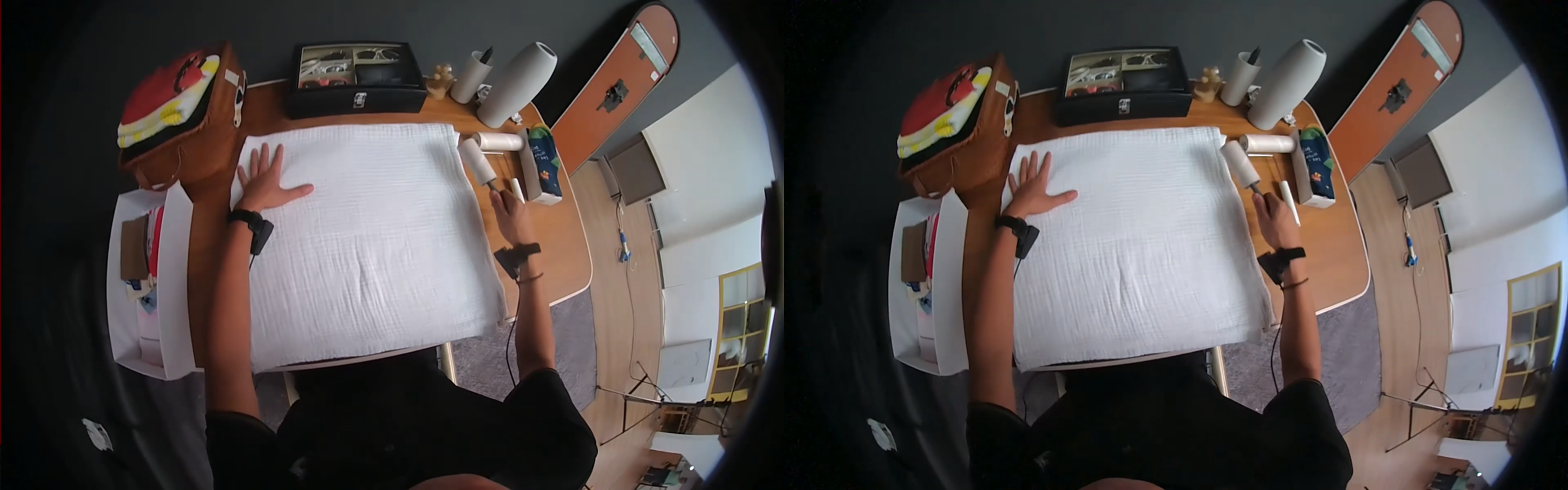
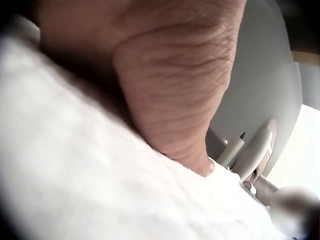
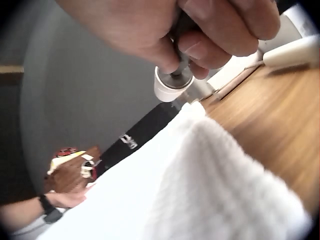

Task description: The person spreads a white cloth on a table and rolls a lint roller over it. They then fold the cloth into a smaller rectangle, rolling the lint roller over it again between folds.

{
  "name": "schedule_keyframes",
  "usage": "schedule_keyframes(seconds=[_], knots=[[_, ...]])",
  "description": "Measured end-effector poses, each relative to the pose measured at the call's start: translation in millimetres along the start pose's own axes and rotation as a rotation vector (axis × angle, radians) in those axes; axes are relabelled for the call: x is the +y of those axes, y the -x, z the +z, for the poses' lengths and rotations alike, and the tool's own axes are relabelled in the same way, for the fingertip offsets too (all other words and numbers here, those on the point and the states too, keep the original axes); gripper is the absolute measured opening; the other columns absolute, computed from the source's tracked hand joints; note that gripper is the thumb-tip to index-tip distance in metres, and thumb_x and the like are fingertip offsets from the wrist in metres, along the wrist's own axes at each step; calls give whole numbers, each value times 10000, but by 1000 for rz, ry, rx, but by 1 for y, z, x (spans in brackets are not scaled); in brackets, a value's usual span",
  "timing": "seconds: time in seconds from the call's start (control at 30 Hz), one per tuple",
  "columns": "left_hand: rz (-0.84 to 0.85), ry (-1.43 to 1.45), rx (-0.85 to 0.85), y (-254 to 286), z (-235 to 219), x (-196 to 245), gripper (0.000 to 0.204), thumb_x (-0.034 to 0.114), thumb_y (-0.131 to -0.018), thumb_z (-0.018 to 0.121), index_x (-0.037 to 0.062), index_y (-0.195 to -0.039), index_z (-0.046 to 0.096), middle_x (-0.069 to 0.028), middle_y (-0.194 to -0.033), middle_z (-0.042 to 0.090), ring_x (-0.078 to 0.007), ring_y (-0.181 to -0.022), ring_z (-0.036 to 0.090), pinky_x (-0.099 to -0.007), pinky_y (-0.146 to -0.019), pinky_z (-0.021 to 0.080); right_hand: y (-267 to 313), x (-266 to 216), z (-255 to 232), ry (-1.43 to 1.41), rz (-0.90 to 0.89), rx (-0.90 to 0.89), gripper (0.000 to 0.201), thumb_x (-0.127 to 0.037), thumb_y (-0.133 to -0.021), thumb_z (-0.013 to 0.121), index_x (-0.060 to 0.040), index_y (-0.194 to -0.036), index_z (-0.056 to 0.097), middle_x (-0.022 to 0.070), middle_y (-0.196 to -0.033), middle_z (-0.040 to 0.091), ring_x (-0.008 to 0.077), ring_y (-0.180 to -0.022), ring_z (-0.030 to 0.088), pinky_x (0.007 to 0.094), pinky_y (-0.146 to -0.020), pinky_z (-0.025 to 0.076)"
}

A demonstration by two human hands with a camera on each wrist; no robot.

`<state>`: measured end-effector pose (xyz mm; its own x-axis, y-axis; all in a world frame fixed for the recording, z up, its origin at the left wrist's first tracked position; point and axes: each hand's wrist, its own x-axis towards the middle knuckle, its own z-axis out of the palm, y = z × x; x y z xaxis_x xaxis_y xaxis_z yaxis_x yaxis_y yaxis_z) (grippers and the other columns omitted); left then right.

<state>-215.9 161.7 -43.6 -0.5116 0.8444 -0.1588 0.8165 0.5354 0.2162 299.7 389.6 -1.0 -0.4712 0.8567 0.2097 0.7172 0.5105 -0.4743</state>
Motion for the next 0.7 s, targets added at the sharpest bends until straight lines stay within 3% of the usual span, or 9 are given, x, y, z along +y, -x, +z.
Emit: schedule_keyframes(seconds=[0.13,0.23,0.3,0.37,0.43,0.47,0.5,0.63,0.7], knots=[[-14,-28,-20,-1,2,2,1461,942,-717,722,151,-1778,104,-229,-1837,20,-430,-1694,-63,-739,-1271,-50,60,13,-14,-141,-17,-277,508,-441,-1128,577,20,-931,658,241,-721,620,435,-656,597,508,-620,442],[-19,-54,-30,-3,1,2,1461,949,-716,717,159,-1779,101,-222,-1839,17,-426,-1694,-68,-736,-1274,-47,94,26,-26,4,64,-151,504,-429,-1127,584,23,-916,663,236,-715,618,410,-629,583,493,-606,441],[-42,-71,-39,-4,0,4,1459,949,-716,716,164,-1780,100,-212,-1841,13,-419,-1696,-69,-730,-1278,-48,111,43,-21,138,225,141,483,-397,-1129,587,23,-900,658,216,-697,601,342,-594,567,480,-589,431],[-34,-68,-30,-6,2,0,1455,949,-718,714,166,-1780,102,-208,-1842,14,-417,-1696,-67,-729,-1279,-48,137,30,-21,-49,309,124,462,-379,-1122,600,20,-898,659,212,-700,598,307,-611,582,466,-606,444],[-28,-58,-5,-3,3,2,1441,947,-727,709,166,-1779,110,-203,-1843,26,-415,-1697,-61,-728,-1280,-50,168,1,-29,-403,257,-33,452,-374,-1115,611,26,-910,659,228,-723,609,312,-647,615,458,-638,465],[-28,-53,-2,-4,5,2,1436,944,-729,710,166,-1779,113,-204,-1843,29,-416,-1697,-59,-729,-1280,-49,175,-12,-46,-164,173,-165,455,-380,-1106,624,25,-901,661,240,-751,624,332,-684,638,451,-663,481],[-27,-49,2,-4,5,1,1432,941,-732,711,166,-1778,116,-205,-1842,33,-418,-1697,-58,-730,-1279,-48,184,-10,-49,-166,182,-164,455,-380,-1106,624,25,-901,661,240,-751,624,332,-684,638,451,-663,481],[-22,-65,-5,-7,5,0,1421,926,-741,721,165,-1778,118,-204,-1843,36,-419,-1697,-59,-729,-1280,-48,201,-5,-61,-88,197,-4,441,-377,-1094,637,12,-890,678,239,-724,617,386,-665,642,461,-632,473],[-9,-22,22,-9,11,-5,1427,921,-736,732,167,-1778,115,-200,-1843,37,-421,-1696,-57,-740,-1275,-38,206,-6,-69,105,412,95,432,-374,-1095,636,17,-918,684,252,-718,611,421,-666,633,465,-629,474]])
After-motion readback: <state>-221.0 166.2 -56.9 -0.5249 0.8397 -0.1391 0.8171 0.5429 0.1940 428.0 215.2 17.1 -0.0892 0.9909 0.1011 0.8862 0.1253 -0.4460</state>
